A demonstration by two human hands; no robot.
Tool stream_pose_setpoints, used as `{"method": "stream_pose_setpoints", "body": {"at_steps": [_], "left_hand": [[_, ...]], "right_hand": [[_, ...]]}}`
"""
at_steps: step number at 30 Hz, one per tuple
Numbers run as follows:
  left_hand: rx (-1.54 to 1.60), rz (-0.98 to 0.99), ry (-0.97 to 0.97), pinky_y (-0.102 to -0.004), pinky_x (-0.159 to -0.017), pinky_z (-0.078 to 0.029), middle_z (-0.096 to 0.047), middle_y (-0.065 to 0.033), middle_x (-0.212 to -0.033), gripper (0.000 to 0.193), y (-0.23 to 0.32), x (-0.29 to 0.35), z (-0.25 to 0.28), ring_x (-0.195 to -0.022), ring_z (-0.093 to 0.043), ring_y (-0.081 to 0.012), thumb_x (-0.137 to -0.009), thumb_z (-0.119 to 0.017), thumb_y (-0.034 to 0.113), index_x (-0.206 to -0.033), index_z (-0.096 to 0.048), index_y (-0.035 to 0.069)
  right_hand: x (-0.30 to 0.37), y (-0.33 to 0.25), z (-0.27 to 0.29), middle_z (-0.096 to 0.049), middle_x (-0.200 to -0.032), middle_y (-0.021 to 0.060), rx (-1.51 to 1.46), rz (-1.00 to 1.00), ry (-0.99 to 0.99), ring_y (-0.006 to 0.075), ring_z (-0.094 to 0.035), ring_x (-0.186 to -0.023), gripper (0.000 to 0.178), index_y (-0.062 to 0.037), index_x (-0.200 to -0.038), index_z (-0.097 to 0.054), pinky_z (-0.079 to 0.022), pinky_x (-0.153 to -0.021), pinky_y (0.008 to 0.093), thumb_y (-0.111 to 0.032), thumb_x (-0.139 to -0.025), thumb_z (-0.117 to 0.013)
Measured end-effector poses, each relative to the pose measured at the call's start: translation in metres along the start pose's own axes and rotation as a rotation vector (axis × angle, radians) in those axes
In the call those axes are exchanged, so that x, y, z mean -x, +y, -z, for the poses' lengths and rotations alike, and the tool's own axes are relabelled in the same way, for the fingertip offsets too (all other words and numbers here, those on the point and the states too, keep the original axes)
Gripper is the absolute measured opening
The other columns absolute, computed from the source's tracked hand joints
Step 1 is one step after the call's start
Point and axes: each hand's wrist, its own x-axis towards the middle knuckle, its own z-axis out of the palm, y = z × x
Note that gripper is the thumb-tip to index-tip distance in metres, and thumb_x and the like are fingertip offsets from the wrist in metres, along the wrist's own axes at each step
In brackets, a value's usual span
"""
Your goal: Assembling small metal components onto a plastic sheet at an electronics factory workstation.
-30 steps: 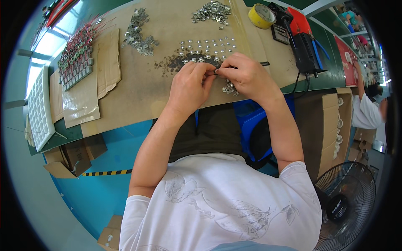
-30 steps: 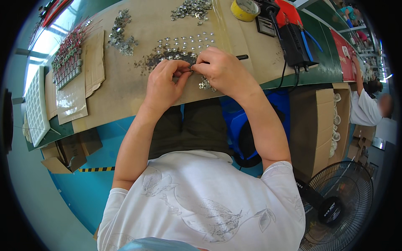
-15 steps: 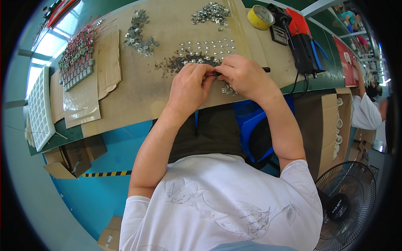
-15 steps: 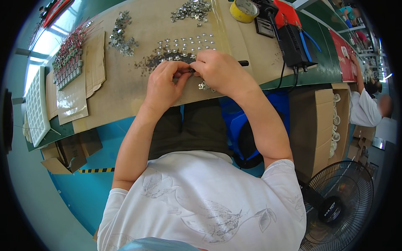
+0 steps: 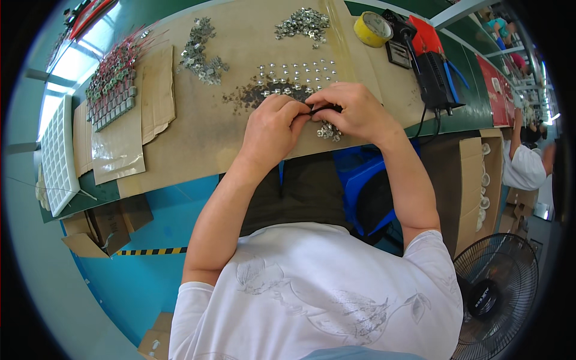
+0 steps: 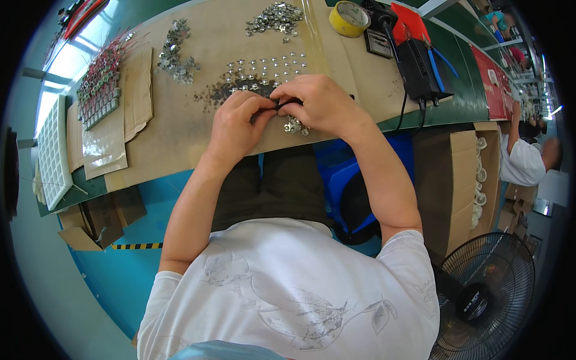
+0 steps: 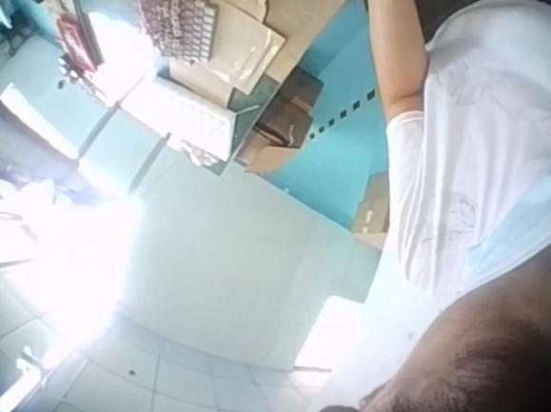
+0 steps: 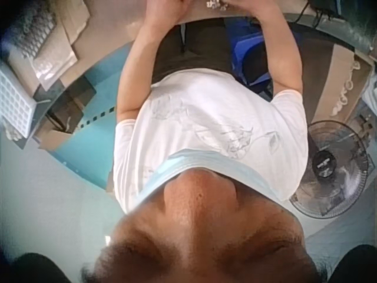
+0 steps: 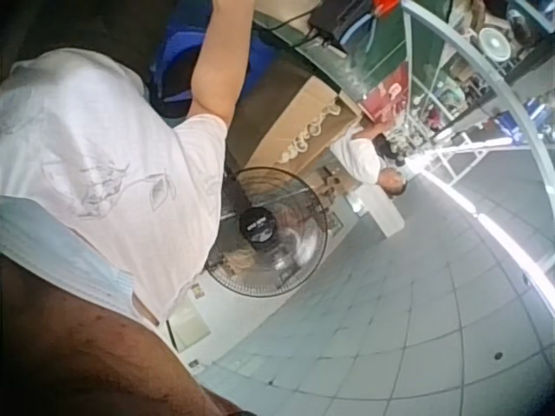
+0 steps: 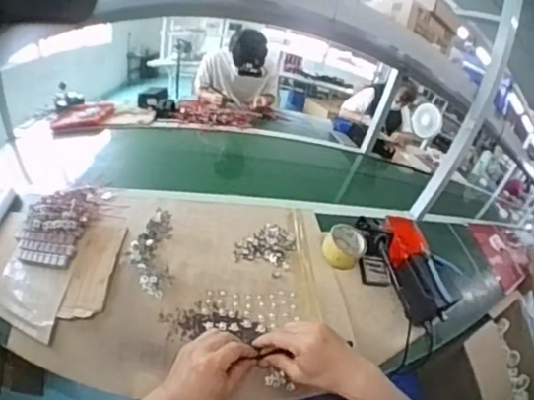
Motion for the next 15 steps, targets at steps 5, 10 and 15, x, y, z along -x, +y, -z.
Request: {"method": "stream_pose_setpoints", "body": {"at_steps": [5, 10, 15], "left_hand": [[-0.017, -0.034, -0.003, -0.0438, -0.080, -0.059, -0.074, -0.0075, -0.095, 0.012, -0.001, 0.000, 0.000, -0.092, -0.071, -0.0318, -0.084, -0.084, 0.006, -0.095, -0.078, 0.008], [-0.015, -0.041, -0.008, -0.0436, -0.080, -0.059, -0.074, -0.0070, -0.096, 0.011, -0.002, 0.000, 0.000, -0.092, -0.071, -0.0315, -0.085, -0.084, 0.006, -0.094, -0.078, 0.009], [-0.026, -0.031, -0.002, -0.0434, -0.080, -0.060, -0.073, -0.0066, -0.097, 0.012, 0.002, -0.001, 0.001, -0.093, -0.071, -0.0313, -0.086, -0.084, 0.007, -0.096, -0.078, 0.009]], "right_hand": [[-0.005, -0.003, 0.004, -0.078, -0.094, 0.0123, 0.031, 0.047, -0.036, 0.0284, -0.076, -0.088, 0.029, -0.0029, -0.111, -0.080, -0.061, -0.076, 0.0383, -0.002, -0.082, -0.085], [-0.003, -0.006, -0.001, -0.073, -0.086, 0.0118, 0.266, 0.125, -0.028, 0.0332, -0.073, -0.090, 0.028, -0.0076, -0.110, -0.078, -0.059, -0.079, 0.0449, -0.013, -0.084, -0.086], [-0.002, -0.012, -0.002, -0.074, -0.089, 0.0125, 0.170, -0.011, -0.008, 0.0348, -0.073, -0.091, 0.030, -0.0082, -0.112, -0.078, -0.059, -0.080, 0.0465, -0.012, -0.083, -0.086]]}}
